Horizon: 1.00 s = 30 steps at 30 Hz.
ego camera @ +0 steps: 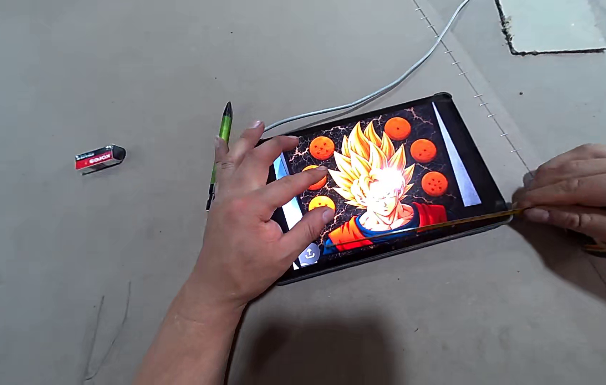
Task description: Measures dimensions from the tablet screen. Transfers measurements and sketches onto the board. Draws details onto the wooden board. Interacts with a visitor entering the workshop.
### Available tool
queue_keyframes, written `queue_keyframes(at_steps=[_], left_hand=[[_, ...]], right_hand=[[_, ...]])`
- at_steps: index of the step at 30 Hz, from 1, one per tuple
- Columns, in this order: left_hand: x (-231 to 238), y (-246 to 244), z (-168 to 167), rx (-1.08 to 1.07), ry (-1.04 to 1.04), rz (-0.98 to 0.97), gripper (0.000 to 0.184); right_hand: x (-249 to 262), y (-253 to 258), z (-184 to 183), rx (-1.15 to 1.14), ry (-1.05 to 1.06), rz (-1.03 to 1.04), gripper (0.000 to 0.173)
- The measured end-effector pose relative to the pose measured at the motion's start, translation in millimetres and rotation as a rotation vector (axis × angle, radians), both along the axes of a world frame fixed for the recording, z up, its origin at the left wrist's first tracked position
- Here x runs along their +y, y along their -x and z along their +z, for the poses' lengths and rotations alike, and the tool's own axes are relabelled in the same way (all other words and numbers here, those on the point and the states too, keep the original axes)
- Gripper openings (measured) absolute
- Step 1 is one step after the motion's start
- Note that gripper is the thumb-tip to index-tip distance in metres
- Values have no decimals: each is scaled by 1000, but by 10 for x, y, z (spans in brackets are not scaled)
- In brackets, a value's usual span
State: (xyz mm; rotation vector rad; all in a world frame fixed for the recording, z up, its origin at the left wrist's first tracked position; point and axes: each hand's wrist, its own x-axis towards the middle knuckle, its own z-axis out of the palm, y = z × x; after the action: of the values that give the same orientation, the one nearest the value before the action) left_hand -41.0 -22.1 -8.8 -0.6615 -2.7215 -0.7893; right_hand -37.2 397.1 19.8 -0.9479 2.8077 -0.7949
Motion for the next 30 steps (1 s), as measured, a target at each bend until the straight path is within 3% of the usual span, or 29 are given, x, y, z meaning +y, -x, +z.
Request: queue_keyframes(at_steps=[17,25,30], left_hand=[[-12,1,-31,-4,-11,-2,42],[-17,13,-52,7,-8,-6,43],[-48,25,-73,-2,-10,-23,43]], right_hand=[[51,19,-75,70,12,15,23],[289,66,-337,120,104,76,20],[144,32,-197,106,68,29,21]])
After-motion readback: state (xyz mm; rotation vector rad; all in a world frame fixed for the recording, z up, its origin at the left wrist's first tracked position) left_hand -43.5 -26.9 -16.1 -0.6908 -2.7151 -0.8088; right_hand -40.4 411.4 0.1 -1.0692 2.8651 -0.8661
